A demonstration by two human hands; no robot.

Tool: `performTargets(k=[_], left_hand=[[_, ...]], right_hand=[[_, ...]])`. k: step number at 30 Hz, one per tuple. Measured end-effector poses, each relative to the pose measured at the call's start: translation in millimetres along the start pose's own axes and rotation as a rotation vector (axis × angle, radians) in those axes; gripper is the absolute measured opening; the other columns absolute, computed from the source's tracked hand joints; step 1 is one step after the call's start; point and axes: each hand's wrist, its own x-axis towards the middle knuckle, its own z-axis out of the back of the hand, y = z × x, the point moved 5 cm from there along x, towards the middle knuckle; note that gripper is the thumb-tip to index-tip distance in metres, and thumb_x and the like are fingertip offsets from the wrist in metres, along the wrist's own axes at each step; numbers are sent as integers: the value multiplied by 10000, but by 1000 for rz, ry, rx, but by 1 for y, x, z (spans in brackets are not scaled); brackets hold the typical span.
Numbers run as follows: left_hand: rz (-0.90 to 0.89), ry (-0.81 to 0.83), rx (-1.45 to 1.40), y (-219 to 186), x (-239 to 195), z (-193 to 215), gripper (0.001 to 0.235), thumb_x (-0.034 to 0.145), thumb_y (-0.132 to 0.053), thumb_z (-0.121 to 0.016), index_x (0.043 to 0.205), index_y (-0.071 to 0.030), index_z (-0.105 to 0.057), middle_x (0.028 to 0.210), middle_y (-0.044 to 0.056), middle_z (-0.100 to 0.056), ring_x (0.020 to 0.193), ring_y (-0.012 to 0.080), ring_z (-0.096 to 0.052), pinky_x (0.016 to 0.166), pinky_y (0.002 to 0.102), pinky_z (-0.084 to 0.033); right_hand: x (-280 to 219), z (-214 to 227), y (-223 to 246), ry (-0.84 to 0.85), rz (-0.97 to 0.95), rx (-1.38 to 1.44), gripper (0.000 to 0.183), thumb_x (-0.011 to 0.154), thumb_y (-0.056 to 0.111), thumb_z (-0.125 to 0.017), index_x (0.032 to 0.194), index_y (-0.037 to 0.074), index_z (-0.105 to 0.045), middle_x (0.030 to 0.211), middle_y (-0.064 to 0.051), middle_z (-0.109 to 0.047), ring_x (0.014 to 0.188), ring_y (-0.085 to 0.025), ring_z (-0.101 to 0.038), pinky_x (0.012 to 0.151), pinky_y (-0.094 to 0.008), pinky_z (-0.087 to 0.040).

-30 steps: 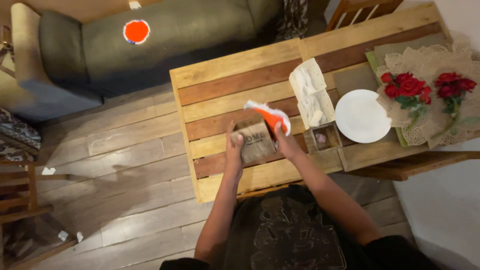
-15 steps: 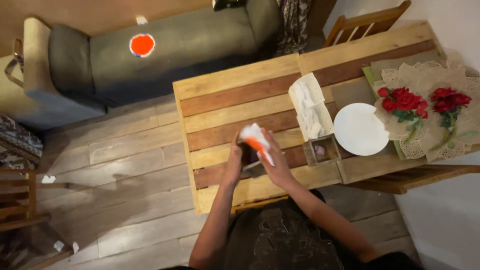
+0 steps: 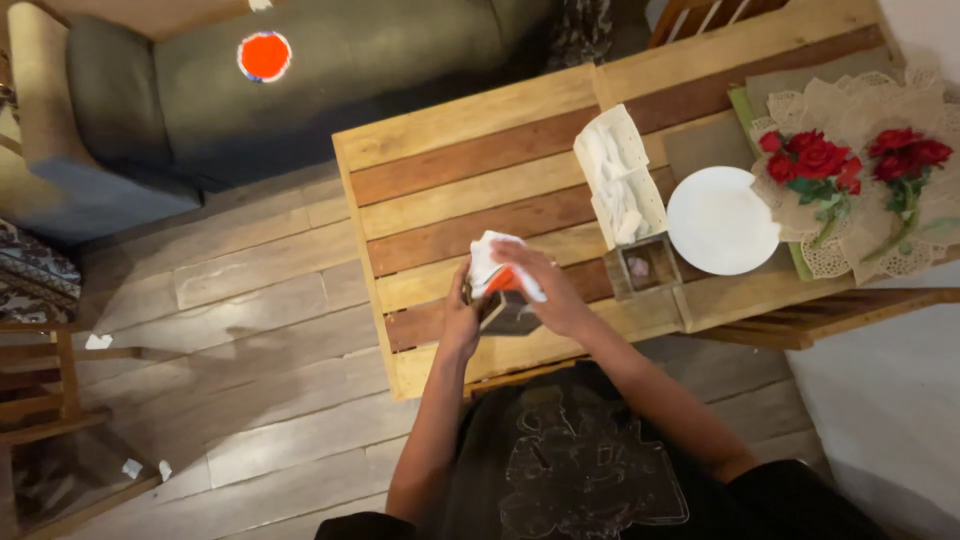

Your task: Arranging decorative lace doilies and artificial red roses on a wooden restaurant table.

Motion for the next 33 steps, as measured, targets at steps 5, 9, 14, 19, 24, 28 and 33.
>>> performTargets(k=[5, 9, 14, 19, 24, 28, 33], left_hand=[[138, 9, -79, 0, -10, 12, 699, 911, 60, -550, 1556, -166, -400, 1316, 123, -617, 1153, 245, -624, 966, 384, -541], [72, 191, -232, 19, -9, 31, 584, 932, -100, -524, 1513, -91, -463, 1408, 91, -630, 1256, 227, -643, 1051, 388, -541], [206, 29, -527, 32, -13, 33, 474, 1044, -392, -519, 1383, -66, -574, 1329, 108, -669, 1178, 273, -655, 1019, 462, -531], [152, 49, -561, 6, -30, 5, 473, 1027, -373, -522, 1401, -86, -554, 1364, 94, -653, 1202, 266, -657, 1044, 456, -532], [54, 35, -433, 28, -13, 23, 438, 1038, -288, -566, 1419, -76, -524, 1383, 108, -615, 1212, 275, -637, 1047, 464, -536], [-80, -89, -241, 3, -24, 1, 466, 1012, -192, -559, 1445, -36, -487, 1380, 137, -605, 1214, 277, -615, 1011, 427, -535], [-446, -189, 455, 53, 3, 48, 605, 953, 11, -438, 1552, 7, -351, 1536, 163, -483, 1417, 268, -469, 1183, 375, -355]], right_hand=[[-7, 9, -45, -12, -189, 425, 511, 1078, 353, -496, 1465, 23, -546, 1527, -106, -567, 1458, -239, -474, 1221, -386, -310], [-52, -39, -161, -192, -750, 710, 554, 1044, 458, -486, 1411, 58, -598, 1350, -99, -662, 1217, -225, -624, 1046, -422, -499], [-58, -76, -148, -367, -547, 906, 560, 1048, 464, -522, 1397, 30, -578, 1299, -31, -671, 1171, -138, -632, 998, -335, -491], [-73, -85, -143, -349, -625, 904, 480, 1047, 398, -567, 1323, 11, -639, 1183, -47, -717, 1035, -163, -670, 886, -341, -525], [-99, -105, -173, -366, -651, 949, 440, 1092, 327, -574, 1378, -1, -645, 1195, -71, -678, 990, -180, -601, 818, -347, -474], [-109, -95, -169, -268, -295, 170, 470, 1058, 280, -545, 1445, 14, -545, 1365, -117, -643, 1245, -234, -619, 1045, -340, -488], [-119, -97, -168, -458, -547, 1436, 536, 1031, 352, -550, 1460, 32, -521, 1418, -89, -640, 1297, -214, -620, 1109, -360, -497]])
